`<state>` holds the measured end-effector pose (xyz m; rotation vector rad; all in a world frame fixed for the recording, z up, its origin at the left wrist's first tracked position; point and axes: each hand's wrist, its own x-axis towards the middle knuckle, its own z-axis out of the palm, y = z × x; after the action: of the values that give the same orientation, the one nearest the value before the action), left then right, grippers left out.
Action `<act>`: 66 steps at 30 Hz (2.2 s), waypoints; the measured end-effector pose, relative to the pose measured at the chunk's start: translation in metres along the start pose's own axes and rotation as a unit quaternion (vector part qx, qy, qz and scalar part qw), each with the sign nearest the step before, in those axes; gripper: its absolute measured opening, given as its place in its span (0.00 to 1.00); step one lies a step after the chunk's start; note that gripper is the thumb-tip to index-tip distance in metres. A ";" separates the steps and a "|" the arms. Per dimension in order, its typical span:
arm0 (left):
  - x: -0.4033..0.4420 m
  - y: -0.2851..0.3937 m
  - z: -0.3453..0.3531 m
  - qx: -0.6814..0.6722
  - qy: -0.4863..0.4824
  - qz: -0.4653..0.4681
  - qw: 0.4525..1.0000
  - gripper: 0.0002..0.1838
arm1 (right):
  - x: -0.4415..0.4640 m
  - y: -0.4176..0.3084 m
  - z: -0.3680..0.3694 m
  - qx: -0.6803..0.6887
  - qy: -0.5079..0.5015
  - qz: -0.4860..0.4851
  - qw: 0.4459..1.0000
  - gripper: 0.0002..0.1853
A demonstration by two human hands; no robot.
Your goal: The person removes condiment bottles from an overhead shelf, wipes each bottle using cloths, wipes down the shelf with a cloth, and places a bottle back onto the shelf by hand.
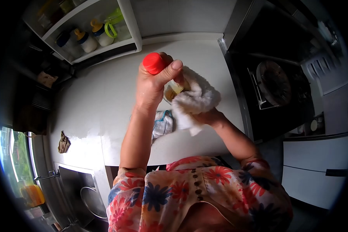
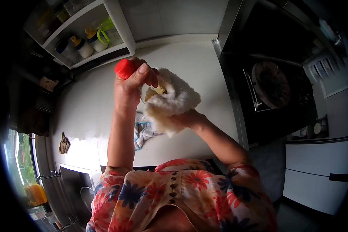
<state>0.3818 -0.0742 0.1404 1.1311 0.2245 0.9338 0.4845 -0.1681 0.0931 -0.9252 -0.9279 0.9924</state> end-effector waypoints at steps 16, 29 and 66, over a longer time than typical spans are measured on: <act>-0.007 -0.005 0.013 0.168 0.007 0.033 0.985 0.12 | 0.026 0.017 -0.017 -0.085 0.022 0.033 0.996 0.16; 0.004 -0.004 0.010 -0.127 -0.281 0.002 0.951 0.13 | 0.008 0.028 -0.025 0.111 -0.343 0.366 0.858 0.14; 0.012 0.002 -0.008 0.136 0.039 -0.064 0.988 0.13 | 0.002 0.004 -0.024 -0.065 -0.133 0.025 0.989 0.46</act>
<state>0.3834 -0.0598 0.1414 1.3156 0.4937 0.8509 0.5063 -0.1701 0.0819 -0.9423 -1.2108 1.1266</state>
